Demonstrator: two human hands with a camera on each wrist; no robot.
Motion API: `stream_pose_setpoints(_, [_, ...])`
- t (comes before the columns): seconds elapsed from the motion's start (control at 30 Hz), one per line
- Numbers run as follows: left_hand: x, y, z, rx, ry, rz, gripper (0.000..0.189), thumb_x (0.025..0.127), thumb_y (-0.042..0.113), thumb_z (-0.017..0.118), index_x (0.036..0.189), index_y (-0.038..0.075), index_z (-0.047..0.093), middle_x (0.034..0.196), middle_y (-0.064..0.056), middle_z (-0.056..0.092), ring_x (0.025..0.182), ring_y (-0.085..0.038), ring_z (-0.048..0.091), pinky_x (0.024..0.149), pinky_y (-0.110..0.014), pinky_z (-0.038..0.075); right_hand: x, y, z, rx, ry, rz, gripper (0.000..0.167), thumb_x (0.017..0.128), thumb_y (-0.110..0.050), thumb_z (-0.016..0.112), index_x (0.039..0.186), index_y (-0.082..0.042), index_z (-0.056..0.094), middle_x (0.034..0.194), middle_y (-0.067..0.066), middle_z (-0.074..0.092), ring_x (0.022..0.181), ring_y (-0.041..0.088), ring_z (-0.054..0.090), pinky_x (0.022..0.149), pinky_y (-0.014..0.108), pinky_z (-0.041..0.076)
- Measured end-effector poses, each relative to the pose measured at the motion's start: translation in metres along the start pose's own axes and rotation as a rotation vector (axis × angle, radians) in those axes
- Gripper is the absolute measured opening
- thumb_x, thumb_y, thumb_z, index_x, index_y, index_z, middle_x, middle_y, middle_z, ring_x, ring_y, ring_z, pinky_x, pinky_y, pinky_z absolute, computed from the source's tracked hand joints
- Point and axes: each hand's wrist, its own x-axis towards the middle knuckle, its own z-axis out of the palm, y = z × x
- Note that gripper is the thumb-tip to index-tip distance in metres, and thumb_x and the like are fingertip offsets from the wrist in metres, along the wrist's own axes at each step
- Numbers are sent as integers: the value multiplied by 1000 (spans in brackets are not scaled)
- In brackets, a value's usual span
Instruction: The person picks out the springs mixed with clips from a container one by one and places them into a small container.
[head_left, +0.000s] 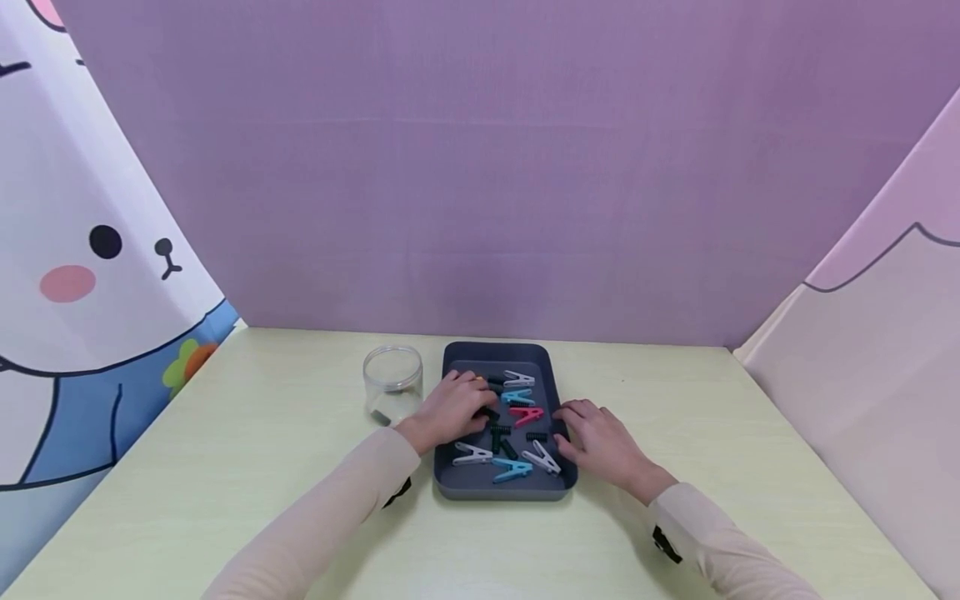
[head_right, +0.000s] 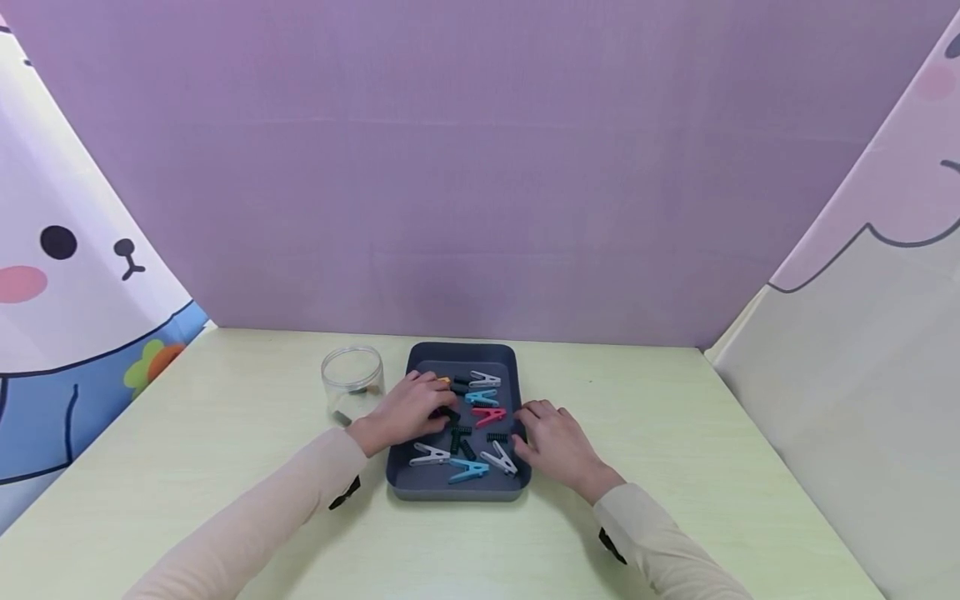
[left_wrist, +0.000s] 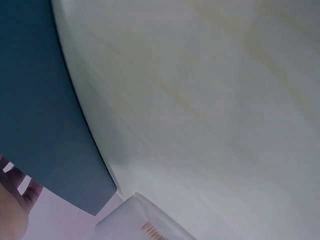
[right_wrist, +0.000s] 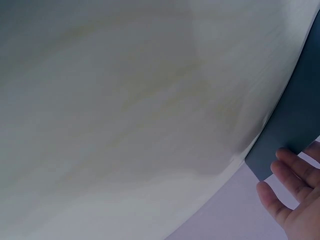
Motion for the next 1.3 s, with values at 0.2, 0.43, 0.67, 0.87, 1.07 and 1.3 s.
stream_pose_setpoints(0.2, [-2, 0, -8, -15, 35, -8, 16, 81, 27, 64, 96, 25, 67, 96, 7, 64, 89, -15, 50, 75, -31, 37, 1, -1, -1, 8, -15, 7, 34, 85, -34, 59, 109, -10, 62, 115, 6, 59, 108, 21, 53, 88, 46, 45])
stream_pose_setpoints(0.43, [-4, -3, -25, -36, 107, -10, 15, 79, 25, 67, 93, 23, 68, 93, 6, 64, 84, -15, 50, 73, -31, 37, 2, -1, 0, 3, -10, 1, 34, 84, -34, 60, 109, -10, 62, 115, 7, 59, 108, 21, 53, 87, 45, 46])
stream_pose_setpoints(0.67, [-6, -12, -42, -49, 102, -63, 16, 80, 26, 67, 96, 23, 68, 93, 7, 63, 87, -16, 50, 79, -34, 39, 3, -2, 1, 1, 3, -9, 34, 83, -33, 61, 108, -10, 63, 114, 7, 60, 106, 22, 53, 86, 44, 47])
stream_pose_setpoints(0.87, [-11, -20, -53, -21, 121, -95, 17, 79, 30, 67, 95, 25, 68, 93, 7, 65, 87, -15, 52, 81, -34, 42, 3, -3, 1, 6, -12, 1, 35, 84, -34, 60, 110, -10, 62, 115, 7, 59, 107, 22, 53, 87, 45, 46])
stream_pose_setpoints(1.07, [-20, -28, -63, -21, 130, -130, 16, 81, 30, 65, 95, 25, 68, 95, 6, 65, 88, -16, 52, 83, -37, 42, 4, -3, 1, 3, -3, -2, 35, 83, -33, 62, 108, -10, 62, 115, 8, 60, 107, 22, 53, 87, 44, 47])
stream_pose_setpoints(1.3, [-33, -41, -69, -25, 198, -148, 13, 80, 26, 66, 92, 22, 68, 91, 5, 65, 88, -17, 55, 77, -37, 42, 4, -4, 0, -8, -7, -2, 36, 83, -35, 61, 109, -9, 62, 115, 8, 59, 107, 22, 53, 87, 44, 47])
